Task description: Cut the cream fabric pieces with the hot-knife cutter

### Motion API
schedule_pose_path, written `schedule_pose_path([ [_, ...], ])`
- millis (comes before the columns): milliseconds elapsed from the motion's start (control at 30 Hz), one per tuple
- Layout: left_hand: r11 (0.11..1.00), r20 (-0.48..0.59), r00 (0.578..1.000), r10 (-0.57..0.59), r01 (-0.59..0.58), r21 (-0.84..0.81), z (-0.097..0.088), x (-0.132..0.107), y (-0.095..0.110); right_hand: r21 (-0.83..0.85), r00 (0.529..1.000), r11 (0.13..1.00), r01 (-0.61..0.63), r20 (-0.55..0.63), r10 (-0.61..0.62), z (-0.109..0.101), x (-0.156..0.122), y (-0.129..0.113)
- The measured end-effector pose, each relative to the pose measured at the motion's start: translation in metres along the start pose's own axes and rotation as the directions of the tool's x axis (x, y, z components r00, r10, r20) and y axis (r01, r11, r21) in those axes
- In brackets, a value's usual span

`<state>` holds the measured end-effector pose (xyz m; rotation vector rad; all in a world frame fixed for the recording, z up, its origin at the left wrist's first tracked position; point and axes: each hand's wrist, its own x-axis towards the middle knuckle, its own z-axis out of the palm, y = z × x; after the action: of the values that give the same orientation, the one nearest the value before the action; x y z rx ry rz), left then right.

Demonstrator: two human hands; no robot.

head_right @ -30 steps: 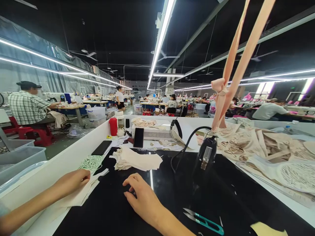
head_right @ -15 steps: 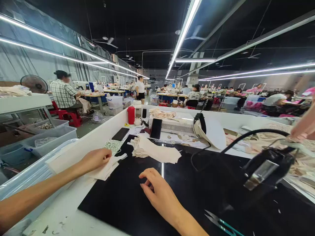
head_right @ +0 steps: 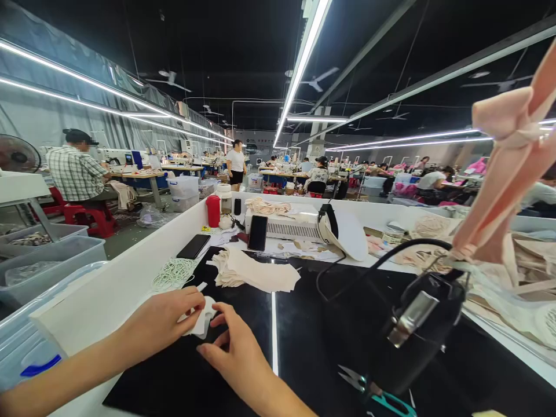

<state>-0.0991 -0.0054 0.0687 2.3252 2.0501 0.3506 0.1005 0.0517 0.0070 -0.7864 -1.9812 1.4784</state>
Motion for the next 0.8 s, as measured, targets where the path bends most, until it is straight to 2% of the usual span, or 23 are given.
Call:
schedule_pose_path([
  [167,0.971,-0.022,0.999,0.027,-0.031,-0.237,-0.004,0.000,0.018,-0.186,0.960,0.949,0.253,-0.074,-0.270,-0.004,-0.006,0.005],
  [333,0.874,0.056,0.998,-0.014,0.039,-0.484,-0.009,0.002,0.025,-0.326,0.890,0.857,0.398,-0.088,-0.447,-0.013,-0.013,0.006],
  [433,0.795,0.105,0.994,-0.006,0.069,-0.602,-0.008,0.003,0.028,-0.447,0.839,0.782,0.433,-0.117,-0.531,-0.015,-0.014,0.002],
  [600,0.676,0.215,0.977,0.004,0.156,-0.720,-0.004,0.005,0.030,-0.611,0.722,0.635,0.473,-0.144,-0.676,-0.021,-0.017,-0.011],
  [667,0.619,0.234,0.972,0.029,0.166,-0.767,-0.001,0.005,0.030,-0.609,0.711,0.617,0.498,-0.121,-0.693,-0.024,-0.019,-0.016],
  [800,0.501,0.247,0.966,0.077,0.176,-0.847,0.007,0.004,0.033,-0.544,0.731,0.645,0.537,-0.082,-0.678,-0.027,-0.024,-0.018],
])
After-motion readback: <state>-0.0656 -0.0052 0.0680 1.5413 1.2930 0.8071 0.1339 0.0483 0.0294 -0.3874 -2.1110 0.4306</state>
